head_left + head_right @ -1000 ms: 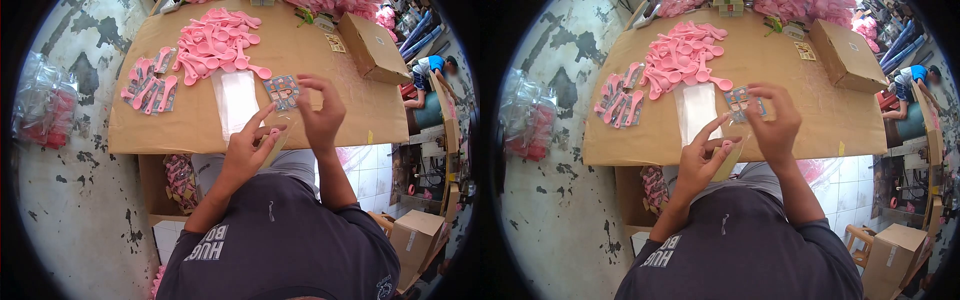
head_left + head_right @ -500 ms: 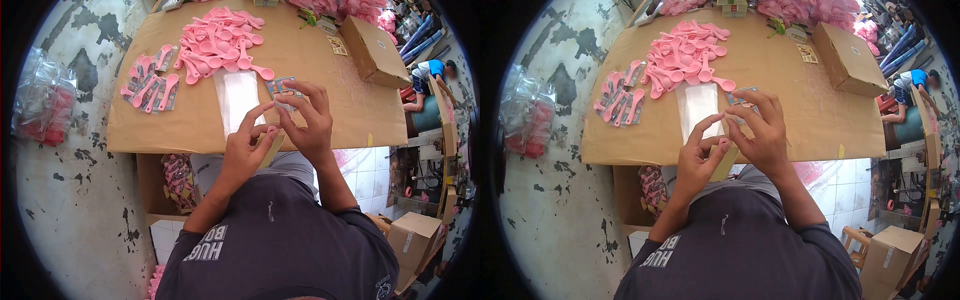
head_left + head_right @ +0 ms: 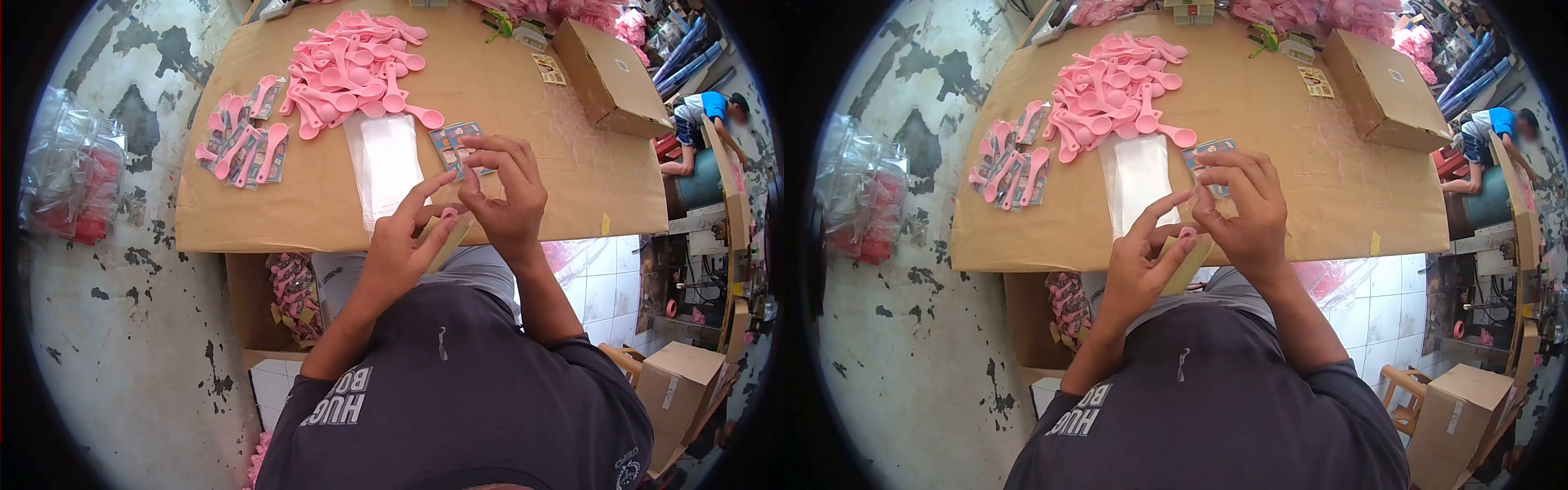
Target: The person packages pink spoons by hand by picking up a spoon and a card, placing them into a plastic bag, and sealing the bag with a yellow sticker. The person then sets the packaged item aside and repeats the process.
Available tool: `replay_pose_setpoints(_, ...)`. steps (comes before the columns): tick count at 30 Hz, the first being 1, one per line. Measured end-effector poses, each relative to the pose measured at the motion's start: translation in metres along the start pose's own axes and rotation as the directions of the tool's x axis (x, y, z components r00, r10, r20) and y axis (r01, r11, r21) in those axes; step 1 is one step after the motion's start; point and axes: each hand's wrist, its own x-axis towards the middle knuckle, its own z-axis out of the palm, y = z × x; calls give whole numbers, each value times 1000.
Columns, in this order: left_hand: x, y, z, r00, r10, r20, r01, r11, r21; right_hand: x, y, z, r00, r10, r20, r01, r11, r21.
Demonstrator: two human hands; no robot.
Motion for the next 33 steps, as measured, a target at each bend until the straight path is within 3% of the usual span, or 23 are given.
replay_pose_setpoints(4, -1, -1, -3, 998, -52, 26, 54, 993, -109, 0, 4, -7, 986, 164, -35, -159, 980, 116)
replay_pose_setpoints(5, -2, -3, -5, 998, -52, 25, 54, 992, -110, 2, 8, -9, 924, 371, -92, -306, 863, 403)
replay_pose_setpoints(6, -2, -8, -7, 997, -73, 21, 76, 983, -167, 3, 13, -11, 819, 568, -82, -384, 648, 658)
replay_pose_setpoints(10, -3, -9, -8, 998, -51, -28, 42, 961, -274, 9, 18, -24, 855, 515, -53, -353, 655, 668)
replay_pose_setpoints(12, -3, -8, -8, 999, -39, -32, 29, 964, -265, 7, 7, -21, 980, 197, 19, -192, 926, 326)
replay_pose_setpoints(13, -3, -8, -8, 999, -28, -31, 20, 968, -251, 11, -1, -21, 992, 95, 80, -106, 982, 157)
replay_pose_setpoints(16, -3, -10, -3, 994, 32, -103, -53, 976, -213, 10, -12, -12, 993, -21, 120, 16, 999, 41)
replay_pose_setpoints(20, -5, -3, -4, 996, 25, -86, -36, 992, -122, 8, -12, -2, 995, 6, 101, -14, 997, 74)
replay_pose_setpoints(25, -5, -11, 3, 997, 36, -75, -54, 965, -257, 6, -10, -1, 988, 79, 130, -99, 983, 155)
replay_pose_setpoints(33, -6, -9, 4, 1000, 10, 21, -4, 962, -274, 4, -5, -6, 969, 156, 193, -197, 955, 221)
